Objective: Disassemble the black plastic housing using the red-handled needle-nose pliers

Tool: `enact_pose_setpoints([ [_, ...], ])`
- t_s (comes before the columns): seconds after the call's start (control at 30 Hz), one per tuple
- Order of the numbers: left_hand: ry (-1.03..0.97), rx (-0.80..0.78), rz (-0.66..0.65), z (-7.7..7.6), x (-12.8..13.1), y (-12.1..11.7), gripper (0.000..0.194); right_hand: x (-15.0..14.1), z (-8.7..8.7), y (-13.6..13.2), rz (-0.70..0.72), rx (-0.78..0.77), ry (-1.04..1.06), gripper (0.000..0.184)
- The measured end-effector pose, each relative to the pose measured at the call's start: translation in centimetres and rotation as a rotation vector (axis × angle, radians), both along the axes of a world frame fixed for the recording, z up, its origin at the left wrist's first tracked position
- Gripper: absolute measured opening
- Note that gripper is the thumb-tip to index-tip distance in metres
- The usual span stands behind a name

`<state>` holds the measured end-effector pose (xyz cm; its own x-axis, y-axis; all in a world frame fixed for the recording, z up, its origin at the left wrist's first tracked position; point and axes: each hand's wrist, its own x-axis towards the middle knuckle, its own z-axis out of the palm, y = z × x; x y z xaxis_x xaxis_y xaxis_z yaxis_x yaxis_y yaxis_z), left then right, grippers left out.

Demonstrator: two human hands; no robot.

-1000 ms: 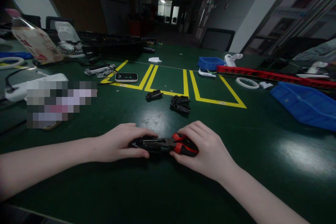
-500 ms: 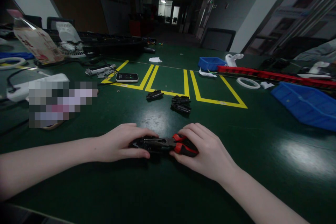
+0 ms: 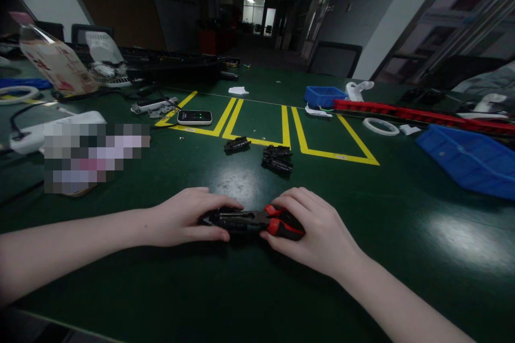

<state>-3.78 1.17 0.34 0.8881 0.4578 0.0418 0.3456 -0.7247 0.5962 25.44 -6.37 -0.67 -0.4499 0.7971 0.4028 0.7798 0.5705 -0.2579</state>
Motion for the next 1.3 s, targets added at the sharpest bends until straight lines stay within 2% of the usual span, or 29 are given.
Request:
enact_pose_setpoints([
  [0.33,-0.012,0.000,-0.004,0.1,0.0,-0.1,0.048,-0.1,-0.2,-0.1,0.030,0.020,-0.028,0.032],
  [0.8,-0.038,-0.013,-0.012,-0.1,0.0,0.0,0.046,-0.3,-0.5,0.1,0.000,0.026,-0.084,0.031],
  [1.07,-0.032,0.013,-0.008,-0.2,0.1,0.0,0.045,-0.9,0.3,0.1,-0.020,0.017,-0.159,0.027],
  [1.3,-0.004,0.021,-0.002,-0.1,0.2,0.0,0.046,-1.0,0.2,0.1,-0.056,-0.012,-0.183,0.027],
])
